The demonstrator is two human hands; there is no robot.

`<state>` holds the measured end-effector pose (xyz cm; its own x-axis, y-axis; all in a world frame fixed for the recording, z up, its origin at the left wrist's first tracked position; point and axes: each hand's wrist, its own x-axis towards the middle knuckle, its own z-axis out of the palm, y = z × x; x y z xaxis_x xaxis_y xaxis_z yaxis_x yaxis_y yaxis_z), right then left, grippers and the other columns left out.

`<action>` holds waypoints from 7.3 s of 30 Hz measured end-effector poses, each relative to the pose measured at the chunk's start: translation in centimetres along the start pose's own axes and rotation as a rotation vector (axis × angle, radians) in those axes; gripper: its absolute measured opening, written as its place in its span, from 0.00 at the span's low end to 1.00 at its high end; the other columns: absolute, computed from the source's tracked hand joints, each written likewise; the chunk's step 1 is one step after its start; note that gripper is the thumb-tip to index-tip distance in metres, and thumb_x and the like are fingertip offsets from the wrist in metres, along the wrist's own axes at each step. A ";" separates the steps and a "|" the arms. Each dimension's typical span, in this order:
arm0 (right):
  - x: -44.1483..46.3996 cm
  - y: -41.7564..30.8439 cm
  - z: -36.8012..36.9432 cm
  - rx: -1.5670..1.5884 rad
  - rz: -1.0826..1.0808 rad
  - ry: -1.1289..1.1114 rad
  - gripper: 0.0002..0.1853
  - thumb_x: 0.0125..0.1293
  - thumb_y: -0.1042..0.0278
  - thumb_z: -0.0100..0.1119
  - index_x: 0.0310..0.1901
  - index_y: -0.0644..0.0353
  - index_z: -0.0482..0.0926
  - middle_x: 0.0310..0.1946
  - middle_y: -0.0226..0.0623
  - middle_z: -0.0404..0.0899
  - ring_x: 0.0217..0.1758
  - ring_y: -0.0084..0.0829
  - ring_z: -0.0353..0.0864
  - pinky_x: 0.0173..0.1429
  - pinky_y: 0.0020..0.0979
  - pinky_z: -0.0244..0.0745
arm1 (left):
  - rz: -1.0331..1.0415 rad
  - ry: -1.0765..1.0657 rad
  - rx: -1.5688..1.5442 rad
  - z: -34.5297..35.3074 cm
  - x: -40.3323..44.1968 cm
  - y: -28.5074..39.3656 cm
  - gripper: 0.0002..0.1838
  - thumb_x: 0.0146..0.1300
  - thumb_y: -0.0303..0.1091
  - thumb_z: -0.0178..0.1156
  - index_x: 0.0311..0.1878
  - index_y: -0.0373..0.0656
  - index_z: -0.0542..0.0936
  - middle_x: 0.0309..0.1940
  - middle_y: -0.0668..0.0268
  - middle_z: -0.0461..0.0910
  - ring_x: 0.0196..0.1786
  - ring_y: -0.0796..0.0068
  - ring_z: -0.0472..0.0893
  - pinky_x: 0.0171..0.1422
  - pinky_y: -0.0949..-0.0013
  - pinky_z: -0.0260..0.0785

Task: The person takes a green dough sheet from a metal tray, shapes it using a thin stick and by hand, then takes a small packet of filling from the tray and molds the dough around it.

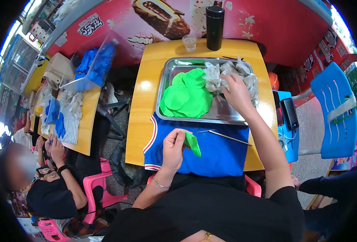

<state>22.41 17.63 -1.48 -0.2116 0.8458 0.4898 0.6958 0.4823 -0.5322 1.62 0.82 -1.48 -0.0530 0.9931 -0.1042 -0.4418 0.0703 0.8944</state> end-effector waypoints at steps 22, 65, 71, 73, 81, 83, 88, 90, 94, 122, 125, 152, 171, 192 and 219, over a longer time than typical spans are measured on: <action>-5.6 -8.0 -5.9 0.782 0.054 -0.441 0.05 0.64 0.70 0.53 0.36 0.63 0.73 0.27 0.28 0.72 0.31 0.16 0.70 0.34 0.22 0.66 | -0.009 -0.317 0.282 3.1 1.2 1.0 0.25 0.53 0.32 0.69 0.54 0.38 0.72 0.27 0.76 0.70 0.28 0.90 0.66 0.31 0.84 0.61; -7.5 -12.3 -8.1 0.380 0.168 -0.275 0.15 0.58 0.59 0.59 0.27 0.65 0.76 0.17 0.48 0.72 0.22 0.40 0.74 0.26 0.36 0.67 | -0.378 -0.374 -0.152 2.6 -3.5 -3.8 0.34 0.44 0.48 0.74 0.51 0.42 0.70 0.25 0.73 0.71 0.24 0.83 0.70 0.28 0.78 0.65; -7.8 -10.9 -7.4 0.250 0.201 -0.291 0.12 0.61 0.63 0.56 0.31 0.65 0.75 0.21 0.51 0.73 0.24 0.42 0.77 0.30 0.35 0.69 | -0.391 -0.319 -0.013 3.7 -3.6 -4.3 0.37 0.51 0.43 0.69 0.59 0.41 0.62 0.35 0.64 0.77 0.27 0.79 0.74 0.30 0.75 0.68; -8.4 -9.8 -6.8 0.249 0.233 -0.278 0.12 0.62 0.62 0.55 0.35 0.64 0.76 0.23 0.50 0.76 0.28 0.43 0.79 0.31 0.36 0.70 | -0.441 -0.364 -0.115 3.6 -3.7 -4.2 0.23 0.60 0.37 0.61 0.56 0.41 0.66 0.36 0.63 0.79 0.26 0.82 0.74 0.27 0.79 0.66; -10.3 -7.5 -5.4 0.362 0.316 -0.288 0.16 0.63 0.63 0.54 0.48 0.64 0.75 0.29 0.48 0.80 0.30 0.40 0.82 0.36 0.34 0.74 | -0.656 -0.016 -0.074 5.1 -4.1 -2.7 0.15 0.65 0.44 0.55 0.48 0.46 0.71 0.25 0.73 0.72 0.15 0.86 0.63 0.23 0.76 0.58; -11.0 -7.6 -5.2 0.494 0.252 -0.326 0.16 0.64 0.63 0.54 0.49 0.64 0.75 0.29 0.47 0.81 0.30 0.37 0.82 0.36 0.33 0.75 | -0.648 -0.057 -0.136 4.8 -4.1 -3.0 0.14 0.65 0.44 0.55 0.47 0.46 0.71 0.24 0.73 0.72 0.14 0.85 0.62 0.22 0.76 0.57; -11.4 -7.8 -5.2 0.574 0.392 -0.304 0.16 0.63 0.62 0.54 0.44 0.67 0.75 0.35 0.50 0.80 0.39 0.44 0.81 0.42 0.36 0.74 | -0.653 -0.089 -0.191 3.5 -3.7 -3.6 0.14 0.64 0.44 0.56 0.46 0.46 0.72 0.23 0.72 0.72 0.16 0.82 0.66 0.21 0.76 0.60; -12.2 -7.5 -4.7 0.684 0.367 -0.318 0.16 0.63 0.61 0.54 0.43 0.67 0.75 0.32 0.47 0.80 0.37 0.38 0.82 0.41 0.34 0.73 | -0.646 -0.143 -0.291 2.5 -3.5 -3.9 0.15 0.63 0.43 0.58 0.47 0.45 0.72 0.26 0.71 0.75 0.20 0.80 0.73 0.21 0.76 0.66; -13.3 -7.3 -5.1 0.747 0.534 -0.475 0.15 0.64 0.61 0.55 0.44 0.64 0.73 0.30 0.38 0.78 0.37 0.28 0.79 0.40 0.30 0.73 | -0.514 -0.079 0.021 2.4 -3.1 -2.8 0.13 0.64 0.41 0.56 0.42 0.40 0.75 0.29 0.68 0.78 0.23 0.80 0.76 0.30 0.76 0.69; -15.9 -8.3 -1.6 0.958 0.720 -0.640 0.13 0.68 0.66 0.50 0.49 0.64 0.72 0.37 0.32 0.77 0.35 0.19 0.76 0.36 0.23 0.71 | 0.025 -0.215 0.448 -0.9 -2.1 -3.0 0.22 0.56 0.43 0.64 0.47 0.38 0.74 0.38 0.63 0.77 0.43 0.72 0.76 0.45 0.70 0.69; -17.6 -6.6 -0.6 1.005 0.907 -0.449 0.17 0.68 0.65 0.52 0.55 0.64 0.69 0.41 0.34 0.76 0.38 0.21 0.76 0.35 0.22 0.71 | 0.137 -0.200 0.518 -0.6 -2.7 -4.3 0.29 0.49 0.49 0.68 0.46 0.37 0.74 0.38 0.59 0.77 0.43 0.66 0.77 0.47 0.67 0.69; -11.2 -14.6 2.1 0.427 0.147 -0.733 0.28 0.67 0.70 0.47 0.68 0.61 0.54 0.60 0.45 0.64 0.47 0.27 0.67 0.47 0.26 0.63 | 0.110 0.281 -0.631 -1.0 -0.9 -5.7 0.15 0.69 0.43 0.50 0.53 0.47 0.72 0.39 0.72 0.75 0.41 0.80 0.73 0.44 0.70 0.68; -8.7 -13.8 2.7 0.354 -0.157 -0.790 0.27 0.66 0.52 0.51 0.59 0.63 0.66 0.51 0.41 0.73 0.54 0.34 0.70 0.60 0.35 0.62 | -0.020 0.075 -0.170 0.8 -2.4 -7.1 0.10 0.56 0.36 0.52 0.39 0.41 0.74 0.25 0.64 0.76 0.24 0.73 0.74 0.23 0.68 0.65; -12.9 -9.9 -3.1 0.214 0.314 -0.342 0.07 0.57 0.71 0.60 0.36 0.62 0.77 0.29 0.35 0.77 0.31 0.26 0.76 0.33 0.26 0.70 | -0.661 -0.274 -0.294 1.5 -4.5 -6.5 0.11 0.66 0.40 0.51 0.27 0.51 0.67 0.14 0.78 0.62 0.16 0.89 0.59 0.15 0.79 0.46; -10.6 -7.6 3.4 -0.365 -0.370 -0.457 0.05 0.54 0.68 0.54 0.32 0.57 0.73 0.28 0.40 0.75 0.27 0.34 0.81 0.24 0.33 0.74 | -0.627 -0.163 -0.250 0.8 -5.4 -5.1 0.22 0.67 0.43 0.47 0.16 0.53 0.57 0.09 0.75 0.53 0.17 0.80 0.55 0.22 0.74 0.47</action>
<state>17.02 5.73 -4.93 -0.6918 0.6906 0.2112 0.6917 0.7176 -0.0810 4.88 -4.80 -5.15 0.4066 0.7747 -0.4843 -0.5392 0.6314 0.5573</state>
